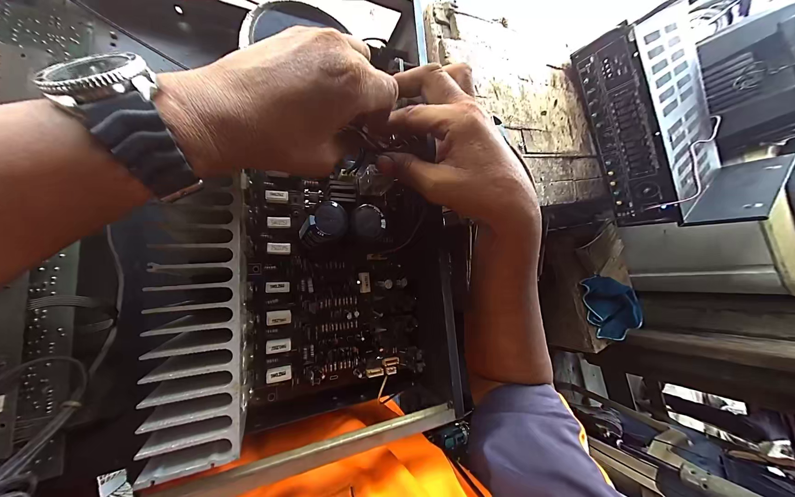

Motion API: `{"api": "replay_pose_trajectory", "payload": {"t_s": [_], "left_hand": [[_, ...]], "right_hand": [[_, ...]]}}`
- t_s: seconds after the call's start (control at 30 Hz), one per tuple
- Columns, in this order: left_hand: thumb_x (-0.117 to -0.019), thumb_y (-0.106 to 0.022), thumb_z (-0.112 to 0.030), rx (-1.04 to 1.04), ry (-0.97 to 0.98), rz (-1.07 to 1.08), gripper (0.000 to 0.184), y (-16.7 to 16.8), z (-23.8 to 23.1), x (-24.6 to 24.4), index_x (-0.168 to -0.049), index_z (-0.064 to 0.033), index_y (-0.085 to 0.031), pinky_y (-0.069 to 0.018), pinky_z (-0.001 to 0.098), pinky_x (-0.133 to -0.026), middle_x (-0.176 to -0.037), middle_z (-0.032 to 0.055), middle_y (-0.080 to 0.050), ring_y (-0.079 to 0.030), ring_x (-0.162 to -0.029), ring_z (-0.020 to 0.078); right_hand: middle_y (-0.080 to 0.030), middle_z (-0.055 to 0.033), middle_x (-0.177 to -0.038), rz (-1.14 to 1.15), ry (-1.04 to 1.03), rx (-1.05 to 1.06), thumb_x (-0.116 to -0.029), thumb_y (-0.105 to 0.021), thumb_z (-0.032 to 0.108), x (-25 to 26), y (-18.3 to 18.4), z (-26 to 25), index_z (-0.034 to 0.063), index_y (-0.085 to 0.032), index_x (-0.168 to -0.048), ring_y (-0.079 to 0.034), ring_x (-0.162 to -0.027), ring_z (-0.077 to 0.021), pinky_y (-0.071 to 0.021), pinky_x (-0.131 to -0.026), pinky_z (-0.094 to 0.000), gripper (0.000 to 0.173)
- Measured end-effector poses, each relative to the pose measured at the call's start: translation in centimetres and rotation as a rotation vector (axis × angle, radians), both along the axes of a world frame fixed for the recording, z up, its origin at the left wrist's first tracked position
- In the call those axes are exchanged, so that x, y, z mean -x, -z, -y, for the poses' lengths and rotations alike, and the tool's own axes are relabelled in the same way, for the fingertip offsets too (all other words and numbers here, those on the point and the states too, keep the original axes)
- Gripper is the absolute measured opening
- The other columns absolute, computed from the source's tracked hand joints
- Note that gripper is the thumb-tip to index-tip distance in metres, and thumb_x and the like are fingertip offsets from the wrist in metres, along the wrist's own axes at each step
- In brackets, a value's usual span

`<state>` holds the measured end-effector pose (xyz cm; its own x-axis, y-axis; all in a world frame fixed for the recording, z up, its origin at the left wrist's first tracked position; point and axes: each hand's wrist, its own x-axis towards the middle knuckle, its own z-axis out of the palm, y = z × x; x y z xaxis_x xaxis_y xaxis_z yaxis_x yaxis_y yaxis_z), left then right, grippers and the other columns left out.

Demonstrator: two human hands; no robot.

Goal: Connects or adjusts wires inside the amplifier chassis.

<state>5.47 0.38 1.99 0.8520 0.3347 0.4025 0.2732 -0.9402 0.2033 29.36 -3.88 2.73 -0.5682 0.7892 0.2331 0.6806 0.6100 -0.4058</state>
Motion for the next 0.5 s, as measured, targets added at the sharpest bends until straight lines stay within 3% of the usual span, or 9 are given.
{"api": "replay_pose_trajectory", "payload": {"t_s": [0.07,0.17,0.3,0.5], "left_hand": [[-0.0951,-0.060,-0.020,-0.010,0.000,-0.012,0.017,-0.2,-0.2,0.3,-0.102,-0.0089,-0.071,-0.0508,0.0475,-0.086,-0.097,0.0092,-0.068,-0.064,-0.101,0.0290],[-0.0943,-0.061,-0.021,-0.012,0.023,0.008,0.017,0.0,-0.8,0.5,-0.103,-0.0109,-0.071,-0.0513,0.0448,-0.085,-0.099,0.0086,-0.068,-0.064,-0.100,0.0265],[-0.0914,-0.062,-0.019,0.059,0.017,0.020,0.038,0.5,-0.9,0.0,-0.129,-0.0134,-0.060,-0.0518,0.0433,-0.093,-0.113,0.0032,-0.068,-0.064,-0.107,0.0213],[-0.0953,-0.056,-0.019,0.079,0.000,-0.025,0.041,0.7,-0.6,0.0,-0.135,-0.0083,-0.051,-0.0512,0.0482,-0.092,-0.110,0.0084,-0.065,-0.062,-0.106,0.0274]], "right_hand": [[-0.061,-0.0069,-0.137,-0.060,0.002,-0.020,-0.0980,-0.064,0.029,-1.0,-0.7,0.2,0.0164,-0.078,-0.114,-0.048,-0.135,-0.0239,-0.0390,-0.113,-0.0418,0.025],[-0.063,-0.0102,-0.135,-0.118,0.013,-0.088,-0.1023,-0.059,0.023,-2.2,-1.4,0.2,0.0168,-0.081,-0.107,-0.050,-0.134,-0.0245,-0.0396,-0.113,-0.0416,0.024],[-0.059,-0.0069,-0.143,-0.028,0.028,-0.083,-0.0992,-0.062,0.026,-1.7,-0.6,0.2,0.0240,-0.082,-0.103,-0.042,-0.140,-0.0262,-0.0322,-0.116,-0.0451,0.020],[-0.059,-0.0064,-0.143,-0.039,-0.012,-0.043,-0.0987,-0.062,0.027,-1.2,-0.3,0.3,0.0236,-0.083,-0.100,-0.041,-0.139,-0.0250,-0.0303,-0.115,-0.0439,0.021]]}}
